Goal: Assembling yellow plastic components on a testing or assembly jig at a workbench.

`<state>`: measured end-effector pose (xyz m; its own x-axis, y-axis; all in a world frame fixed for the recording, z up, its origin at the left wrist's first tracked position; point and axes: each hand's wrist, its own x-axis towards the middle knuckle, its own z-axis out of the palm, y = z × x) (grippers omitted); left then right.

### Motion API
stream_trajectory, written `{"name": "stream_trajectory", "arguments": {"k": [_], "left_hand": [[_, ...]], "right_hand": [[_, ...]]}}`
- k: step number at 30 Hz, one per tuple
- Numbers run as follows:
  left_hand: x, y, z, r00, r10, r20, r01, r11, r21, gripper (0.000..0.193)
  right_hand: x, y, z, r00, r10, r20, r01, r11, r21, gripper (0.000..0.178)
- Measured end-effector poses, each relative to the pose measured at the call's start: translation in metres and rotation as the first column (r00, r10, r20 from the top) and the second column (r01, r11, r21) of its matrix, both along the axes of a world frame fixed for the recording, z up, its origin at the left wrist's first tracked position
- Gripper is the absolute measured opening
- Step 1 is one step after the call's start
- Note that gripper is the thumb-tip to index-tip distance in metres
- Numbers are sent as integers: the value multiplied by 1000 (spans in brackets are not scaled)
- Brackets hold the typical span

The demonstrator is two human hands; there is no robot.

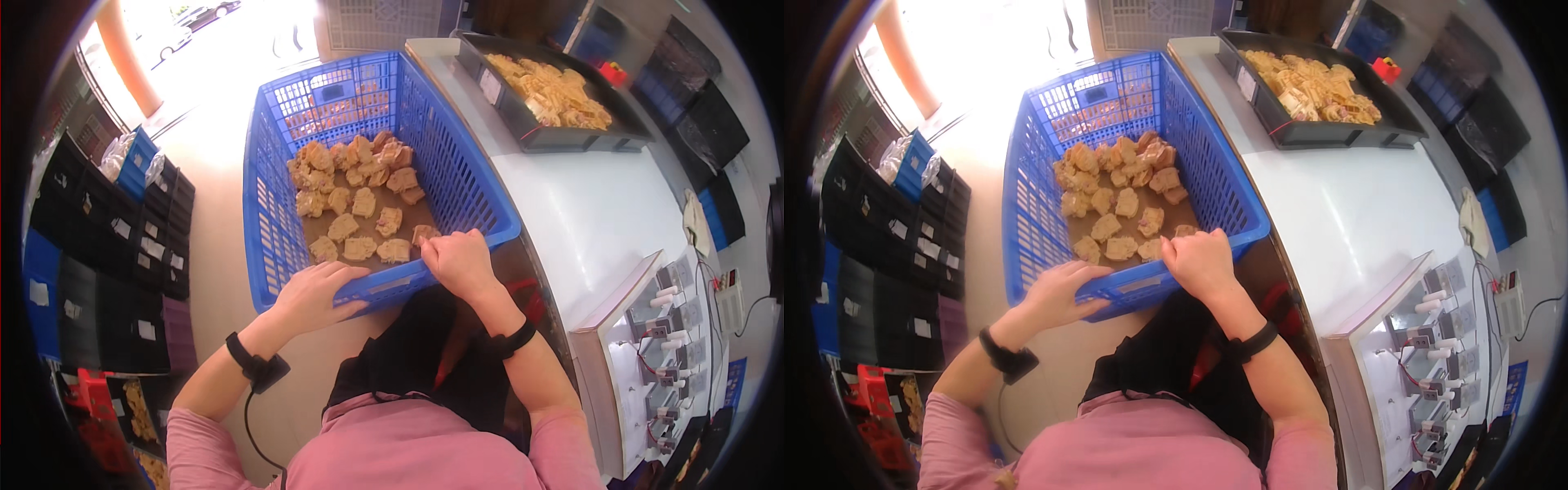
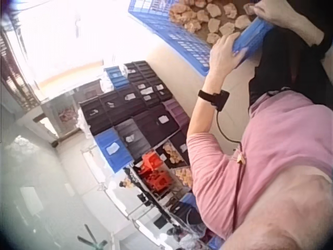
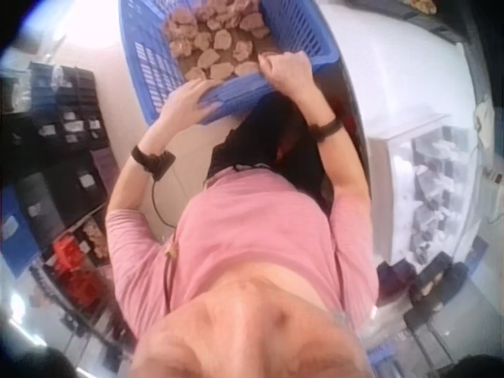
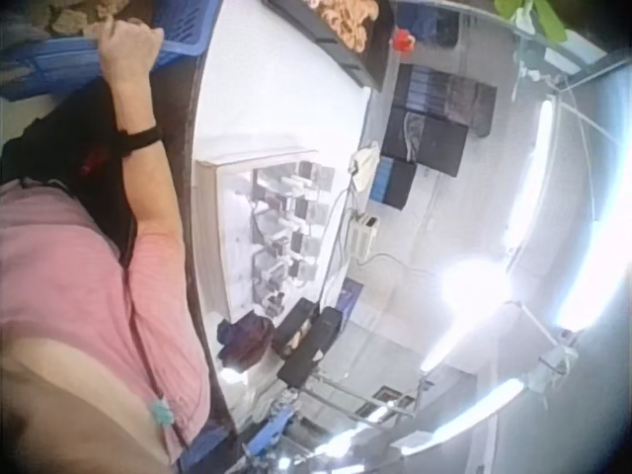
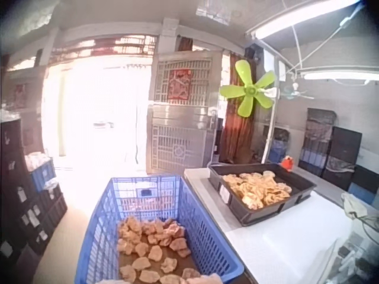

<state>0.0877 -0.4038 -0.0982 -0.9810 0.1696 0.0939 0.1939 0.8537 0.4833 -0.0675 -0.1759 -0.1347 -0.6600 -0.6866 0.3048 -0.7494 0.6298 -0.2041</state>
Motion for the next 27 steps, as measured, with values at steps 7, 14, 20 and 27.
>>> {"name": "stream_trajectory", "arguments": {"k": [7, 14, 20, 27], "left_hand": [[18, -133, -15, 816, 430, -387, -445, 894, 55, 60], [29, -113, -37, 793, 444, 418, -555, 243, 795, 59], [22, -132, -34, 798, 513, 317, -554, 416, 721, 55], [30, -148, -38, 809, 490, 326, -549, 429, 717, 68]], "right_hand": [[-29, 33, 20, 975, -208, -77, 186, 956, -228, 21], [-10, 55, 26, 996, 63, -64, -63, 998, 2, 31], [-29, 37, 36, 975, 210, 66, -219, 958, 183, 22], [-30, 22, 46, 881, 226, 416, -336, 918, 212, 32]]}}
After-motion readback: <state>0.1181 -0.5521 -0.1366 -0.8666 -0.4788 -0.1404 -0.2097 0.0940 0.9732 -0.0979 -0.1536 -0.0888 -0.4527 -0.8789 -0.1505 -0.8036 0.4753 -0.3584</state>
